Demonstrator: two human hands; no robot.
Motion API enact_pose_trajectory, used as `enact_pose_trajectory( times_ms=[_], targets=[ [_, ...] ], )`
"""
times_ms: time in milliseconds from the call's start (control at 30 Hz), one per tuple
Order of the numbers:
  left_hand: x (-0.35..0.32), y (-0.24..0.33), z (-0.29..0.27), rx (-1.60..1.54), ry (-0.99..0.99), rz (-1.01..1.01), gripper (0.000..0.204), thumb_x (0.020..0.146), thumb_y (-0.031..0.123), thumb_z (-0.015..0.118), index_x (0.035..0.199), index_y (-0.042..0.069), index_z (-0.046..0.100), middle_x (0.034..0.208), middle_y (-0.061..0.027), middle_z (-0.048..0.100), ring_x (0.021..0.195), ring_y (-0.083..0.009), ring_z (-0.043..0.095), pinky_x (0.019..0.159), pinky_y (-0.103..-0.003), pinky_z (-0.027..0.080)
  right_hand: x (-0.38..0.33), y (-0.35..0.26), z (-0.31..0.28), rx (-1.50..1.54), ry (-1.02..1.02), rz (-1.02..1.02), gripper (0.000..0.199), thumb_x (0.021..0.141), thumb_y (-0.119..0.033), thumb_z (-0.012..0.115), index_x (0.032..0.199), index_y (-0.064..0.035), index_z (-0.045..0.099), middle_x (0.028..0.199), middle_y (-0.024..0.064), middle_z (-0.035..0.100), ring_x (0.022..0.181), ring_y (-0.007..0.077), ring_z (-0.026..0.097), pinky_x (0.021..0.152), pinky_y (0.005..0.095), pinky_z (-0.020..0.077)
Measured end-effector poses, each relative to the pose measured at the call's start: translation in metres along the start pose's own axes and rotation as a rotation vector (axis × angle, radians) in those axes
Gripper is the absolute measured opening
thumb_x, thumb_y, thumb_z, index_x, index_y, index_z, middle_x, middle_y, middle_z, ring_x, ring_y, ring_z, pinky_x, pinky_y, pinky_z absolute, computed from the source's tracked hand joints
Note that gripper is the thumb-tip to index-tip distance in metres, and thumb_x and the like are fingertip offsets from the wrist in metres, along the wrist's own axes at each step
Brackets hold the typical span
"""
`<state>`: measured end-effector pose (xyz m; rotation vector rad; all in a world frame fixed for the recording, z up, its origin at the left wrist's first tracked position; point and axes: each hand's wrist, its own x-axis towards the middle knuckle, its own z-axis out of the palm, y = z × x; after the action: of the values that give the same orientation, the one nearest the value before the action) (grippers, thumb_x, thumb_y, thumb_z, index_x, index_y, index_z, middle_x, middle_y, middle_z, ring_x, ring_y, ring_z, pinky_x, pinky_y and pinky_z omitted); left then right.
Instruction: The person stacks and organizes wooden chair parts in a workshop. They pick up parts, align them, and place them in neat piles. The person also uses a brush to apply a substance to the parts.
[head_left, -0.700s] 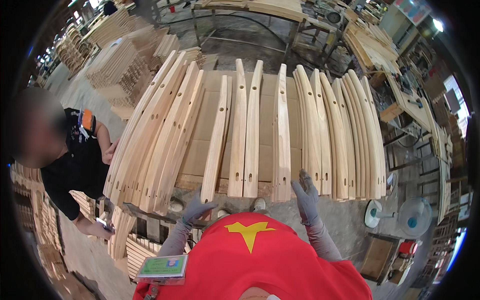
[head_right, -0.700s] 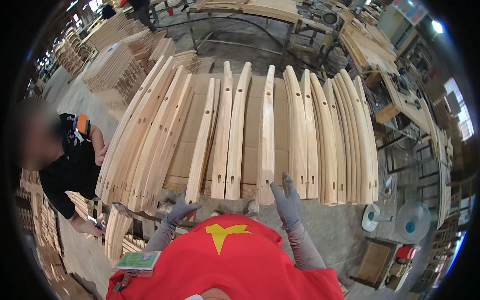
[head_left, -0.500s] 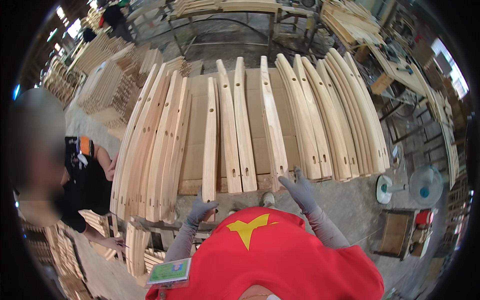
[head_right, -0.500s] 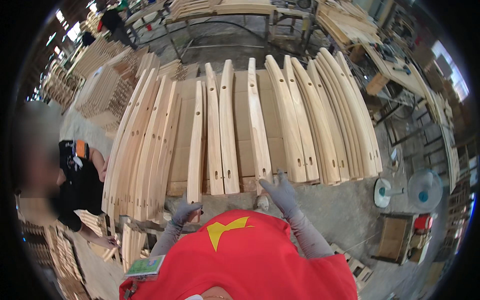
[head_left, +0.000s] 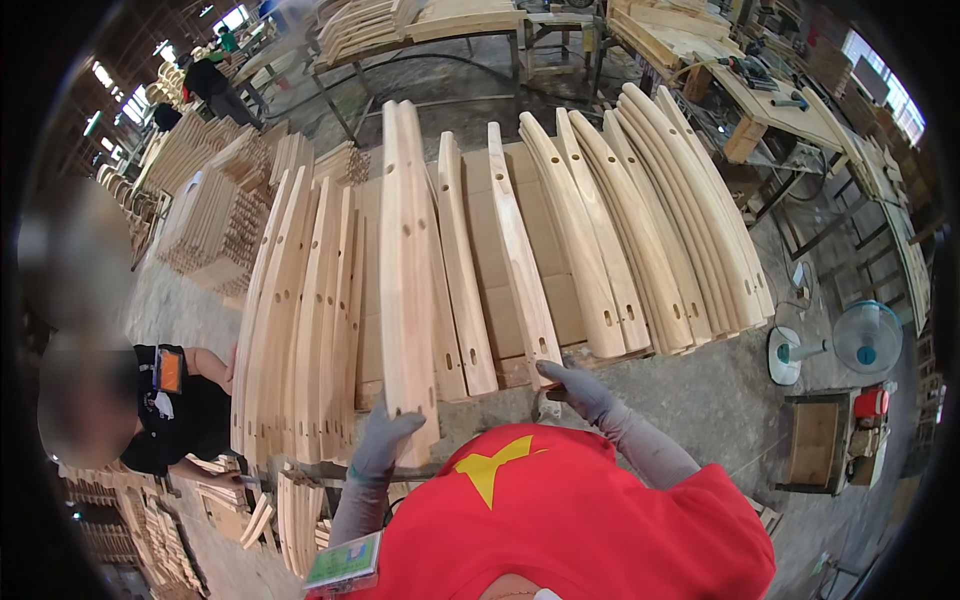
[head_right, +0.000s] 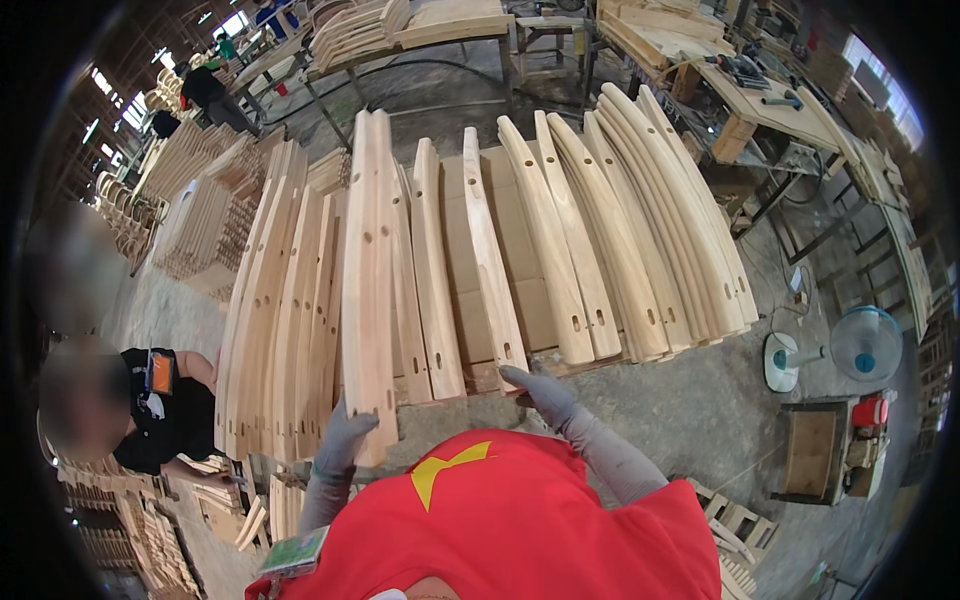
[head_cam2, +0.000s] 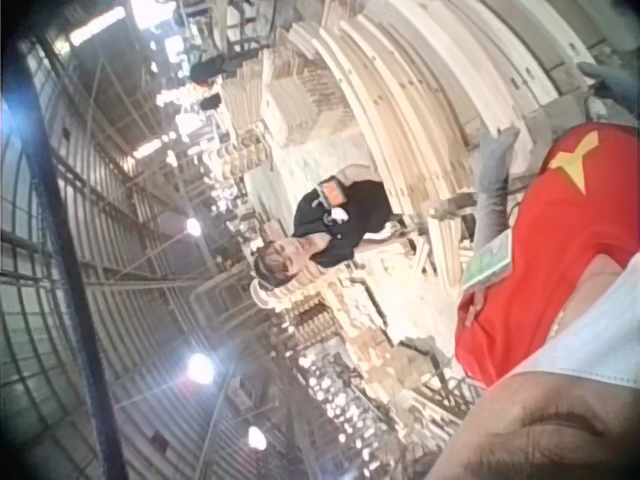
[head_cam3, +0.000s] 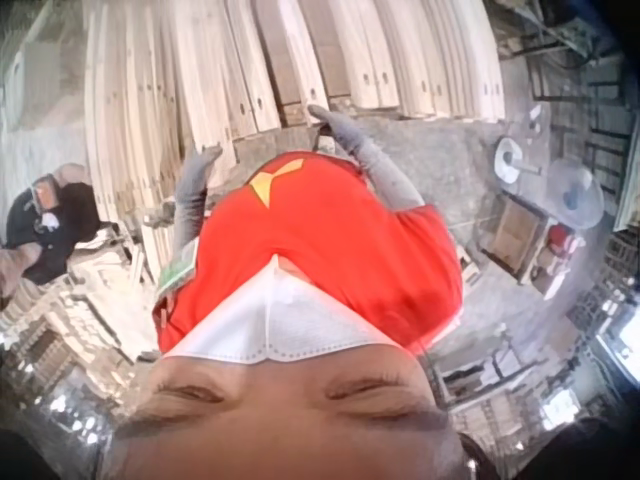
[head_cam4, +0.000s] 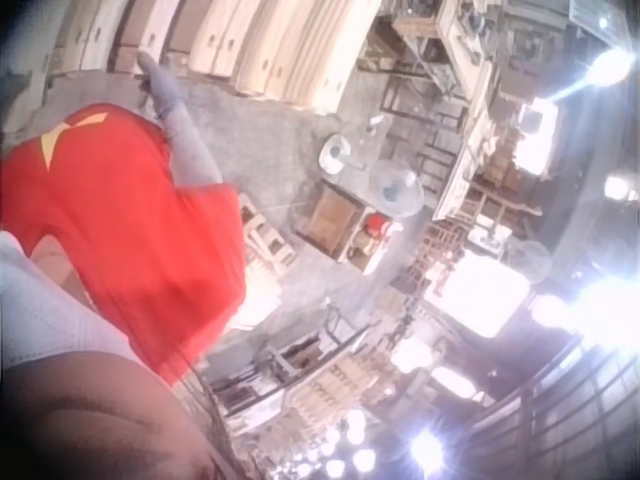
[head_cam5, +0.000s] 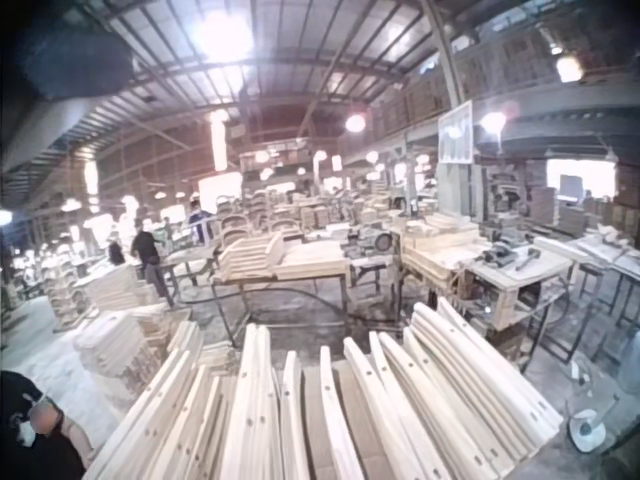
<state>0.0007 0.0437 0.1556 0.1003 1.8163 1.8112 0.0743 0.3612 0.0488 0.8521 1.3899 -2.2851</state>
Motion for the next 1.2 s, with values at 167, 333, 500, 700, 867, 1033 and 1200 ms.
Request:
enact_pose_trajectory(
  times_ms=[167, 333, 500, 700, 867, 1033, 1200],
  targets=[
    [0.053, 0.017, 0.067, -0.082, -0.109, 0.037, 0.047, 0.081, 0.009, 0.059, 0.124, -0.002, 0.045, 0.102, -0.0065, 0.055, 0.090, -0.0148, 0.055, 0.078, -0.028, 0.046, 0.011, 0.011, -0.008, 0.051, -0.036, 0.000, 0.039, 0.090, -0.031, 0.060, 0.122, -0.0091, 0.056, 0.109, 0.0002, 0.063, 0.084, 0.0134, 0.061, 0.072, 0.0290, 0.0507],
    [0.115, -0.014, 0.105, -0.137, -0.153, 0.044, 0.060, 0.080, 0.013, 0.067, 0.130, 0.000, 0.038, 0.100, -0.0062, 0.055, 0.080, -0.0109, 0.055, 0.071, -0.024, 0.048, 0.008, 0.004, -0.017, 0.050, -0.032, 0.064, 0.041, 0.091, -0.030, 0.057, 0.125, -0.0070, 0.055, 0.116, 0.0001, 0.060, 0.087, 0.0135, 0.060, 0.074, 0.0294, 0.0502],
    [0.127, -0.059, 0.135, -0.025, -0.014, 0.023, 0.092, 0.072, 0.023, 0.076, 0.140, -0.005, 0.021, 0.118, -0.0157, 0.054, 0.108, -0.0212, 0.054, 0.091, -0.031, 0.045, 0.001, 0.005, -0.038, 0.050, -0.031, 0.074, 0.043, 0.090, -0.029, 0.057, 0.126, -0.0057, 0.054, 0.121, 0.0022, 0.057, 0.092, 0.0142, 0.058, 0.077, 0.0288, 0.0493],
    [0.115, -0.070, 0.161, 0.432, 0.198, -0.147, 0.094, 0.073, 0.039, 0.073, 0.140, -0.008, 0.026, 0.124, -0.0216, 0.053, 0.116, -0.0278, 0.052, 0.098, -0.034, 0.040, -0.004, -0.001, -0.046, 0.082, -0.022, 0.134, 0.044, 0.088, -0.028, 0.061, 0.125, -0.0051, 0.053, 0.119, 0.0052, 0.058, 0.096, 0.0167, 0.059, 0.079, 0.0291, 0.0489],
    [0.084, -0.098, 0.151, 0.659, 0.013, -0.121, 0.056, 0.084, 0.039, 0.057, 0.127, 0.003, 0.048, 0.116, -0.0273, 0.055, 0.113, -0.0334, 0.053, 0.095, -0.036, 0.041, -0.005, -0.004, -0.039, 0.177, -0.034, 0.126, 0.050, 0.084, -0.028, 0.068, 0.125, -0.0059, 0.051, 0.106, 0.0077, 0.062, 0.086, 0.0171, 0.060, 0.070, 0.0307, 0.0513],
    [0.047, -0.066, 0.135, 0.486, -0.267, -0.099, 0.044, 0.089, 0.032, 0.056, 0.116, -0.004, 0.056, 0.108, -0.0143, 0.061, 0.098, -0.0243, 0.058, 0.088, -0.034, 0.044, 0.002, 0.015, -0.047, 0.108, -0.007, 0.229, 0.047, 0.090, -0.030, 0.058, 0.128, -0.0057, 0.047, 0.114, 0.0094, 0.059, 0.100, 0.0224, 0.059, 0.090, 0.0364, 0.0479],
    [0.015, -0.018, 0.086, 0.062, -0.176, -0.321, 0.041, 0.089, 0.025, 0.058, 0.122, 0.001, 0.056, 0.109, -0.0090, 0.064, 0.100, -0.0170, 0.059, 0.092, -0.029, 0.044, -0.028, -0.030, -0.021, 0.009, 0.079, 0.074, 0.049, 0.091, -0.033, 0.056, 0.128, -0.0040, 0.045, 0.122, 0.0105, 0.052, 0.108, 0.0236, 0.052, 0.091, 0.0369, 0.0448]
  ],
)
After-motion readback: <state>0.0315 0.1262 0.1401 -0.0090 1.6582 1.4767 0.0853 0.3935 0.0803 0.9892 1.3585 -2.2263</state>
